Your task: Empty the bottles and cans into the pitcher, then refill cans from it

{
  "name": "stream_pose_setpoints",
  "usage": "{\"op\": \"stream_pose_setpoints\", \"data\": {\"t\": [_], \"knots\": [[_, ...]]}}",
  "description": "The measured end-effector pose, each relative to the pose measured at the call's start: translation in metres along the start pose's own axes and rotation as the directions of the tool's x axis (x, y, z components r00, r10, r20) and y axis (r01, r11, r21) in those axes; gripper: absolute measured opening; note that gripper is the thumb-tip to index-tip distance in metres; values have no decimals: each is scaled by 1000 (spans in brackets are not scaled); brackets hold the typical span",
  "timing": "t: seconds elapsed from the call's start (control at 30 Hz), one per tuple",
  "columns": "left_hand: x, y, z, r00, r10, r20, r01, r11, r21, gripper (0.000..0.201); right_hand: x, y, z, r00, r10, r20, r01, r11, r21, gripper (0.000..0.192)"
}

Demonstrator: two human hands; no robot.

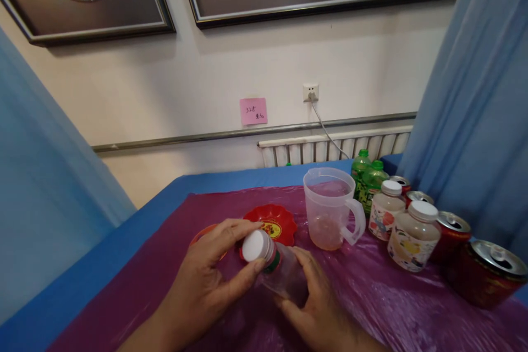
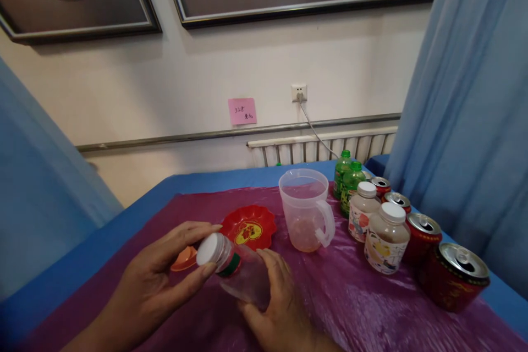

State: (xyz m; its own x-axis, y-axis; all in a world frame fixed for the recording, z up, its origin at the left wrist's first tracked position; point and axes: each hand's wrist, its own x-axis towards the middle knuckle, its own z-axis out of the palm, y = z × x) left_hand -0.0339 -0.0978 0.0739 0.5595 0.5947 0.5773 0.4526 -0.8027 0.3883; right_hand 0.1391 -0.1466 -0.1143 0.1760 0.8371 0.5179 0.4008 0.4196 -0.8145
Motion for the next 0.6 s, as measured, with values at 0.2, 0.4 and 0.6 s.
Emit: {"op": "stream_pose_setpoints", "data": {"t": [0.2,0.4,0.6], "knots": [[7,-3,-6,995,-27,99,29,999,-15,23,0,0,0,997,66,49,-66,998,-2,75],[10,-5,-9,984,-84,155,89,996,-26,15,1,0,-1,994,101,50,-100,994,-39,77],[10,-4,-7,976,-121,181,137,987,-80,25,5,-6,-2,977,184,109,-187,982,17,71]]}}
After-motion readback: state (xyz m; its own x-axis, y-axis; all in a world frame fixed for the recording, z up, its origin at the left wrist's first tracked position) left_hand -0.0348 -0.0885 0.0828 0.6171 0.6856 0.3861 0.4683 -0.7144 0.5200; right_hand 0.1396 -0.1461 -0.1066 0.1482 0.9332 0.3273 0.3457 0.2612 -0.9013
